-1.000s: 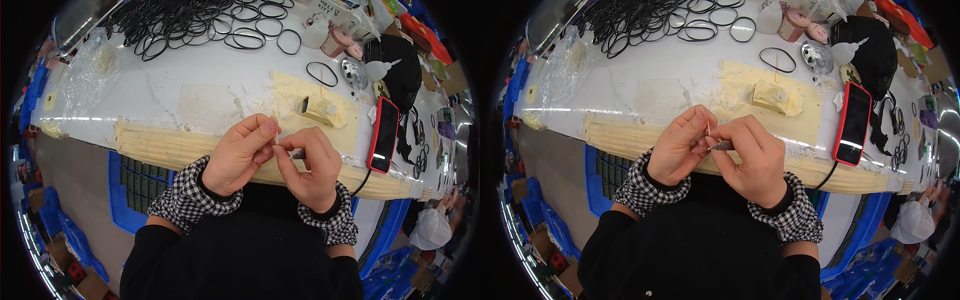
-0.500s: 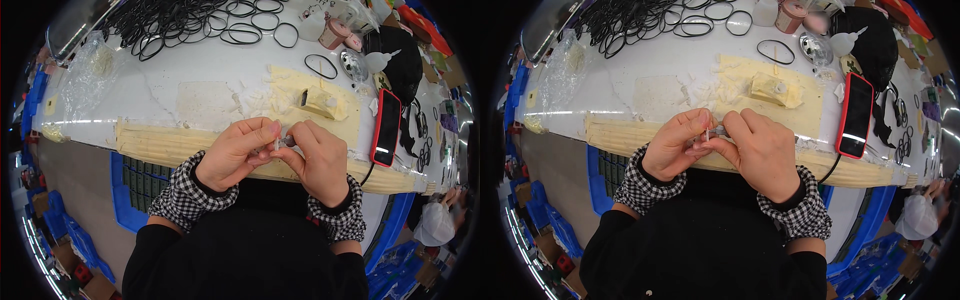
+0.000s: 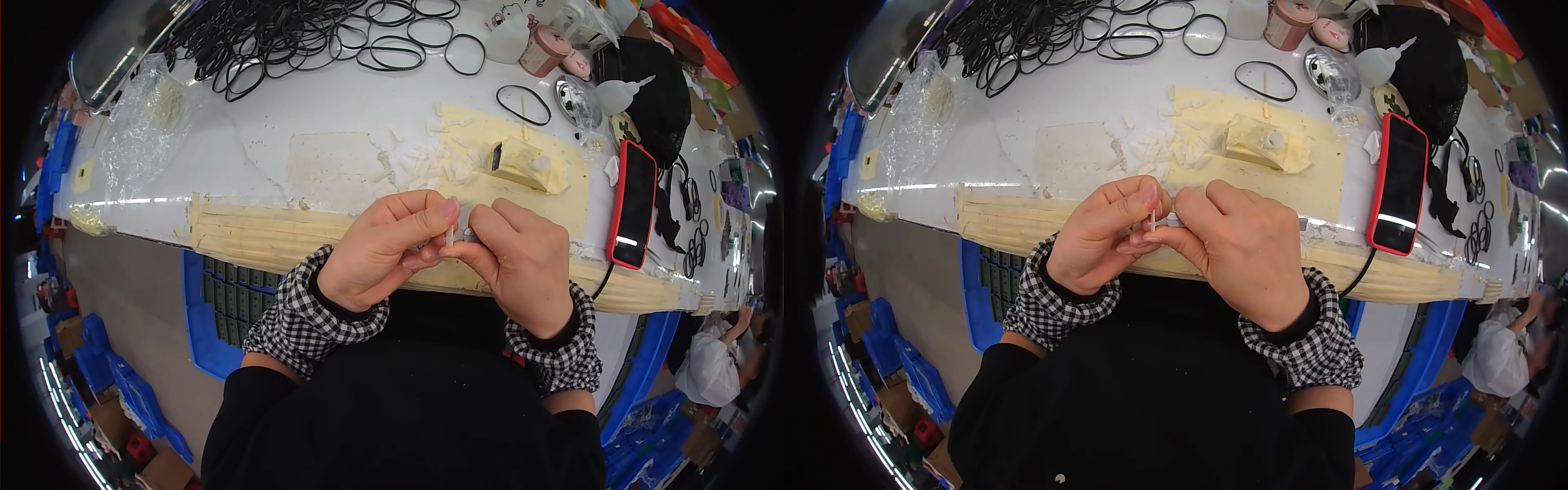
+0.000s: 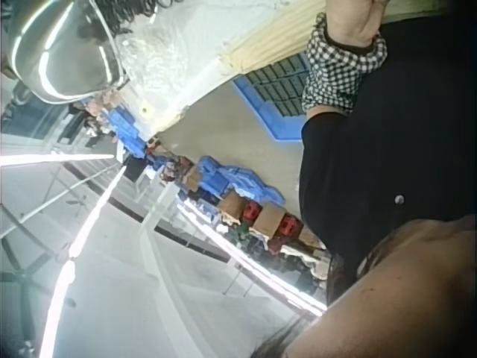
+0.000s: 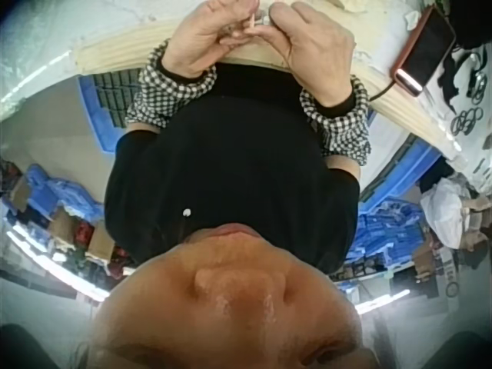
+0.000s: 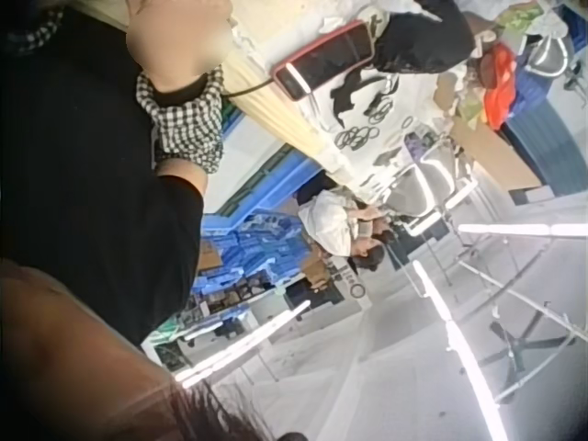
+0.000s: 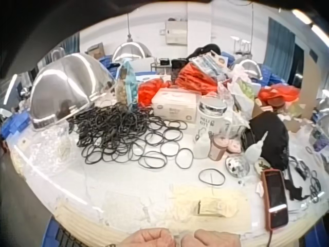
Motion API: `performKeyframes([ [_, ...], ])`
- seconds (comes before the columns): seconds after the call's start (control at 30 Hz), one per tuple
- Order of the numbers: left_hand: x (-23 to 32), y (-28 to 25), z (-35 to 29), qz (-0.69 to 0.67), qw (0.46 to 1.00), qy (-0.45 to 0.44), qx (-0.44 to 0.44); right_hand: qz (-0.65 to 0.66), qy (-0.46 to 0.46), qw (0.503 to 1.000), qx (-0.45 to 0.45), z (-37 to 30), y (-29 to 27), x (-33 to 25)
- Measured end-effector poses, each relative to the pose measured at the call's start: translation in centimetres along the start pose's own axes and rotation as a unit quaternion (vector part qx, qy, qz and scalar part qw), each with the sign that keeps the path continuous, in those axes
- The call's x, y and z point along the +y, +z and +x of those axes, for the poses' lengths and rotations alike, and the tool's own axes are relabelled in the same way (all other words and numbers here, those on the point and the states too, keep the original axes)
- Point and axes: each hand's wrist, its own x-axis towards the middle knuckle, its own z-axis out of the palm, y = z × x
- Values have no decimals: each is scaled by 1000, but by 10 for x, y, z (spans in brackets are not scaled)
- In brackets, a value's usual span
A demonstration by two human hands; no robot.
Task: Assembling small components at a workbench.
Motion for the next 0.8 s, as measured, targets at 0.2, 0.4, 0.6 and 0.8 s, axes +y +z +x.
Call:
performKeyframes([
  [0.2, 0, -1, 0, 4, 1000, 6, -1, 8, 1, 1000, -8, 1, 0, 2],
  [0.4, 0, -1, -1, 31, 999, 17, 19, -7, 0, 1000, -9, 1, 0, 2],
  [0.6, 1, 2, -1, 53, 998, 25, 33, -30, -12, 999, -11, -1, -1, 1],
  [0.8, 0, 2, -2, 72, 996, 32, 52, -35, -6, 999, 13, -1, 2, 1],
])
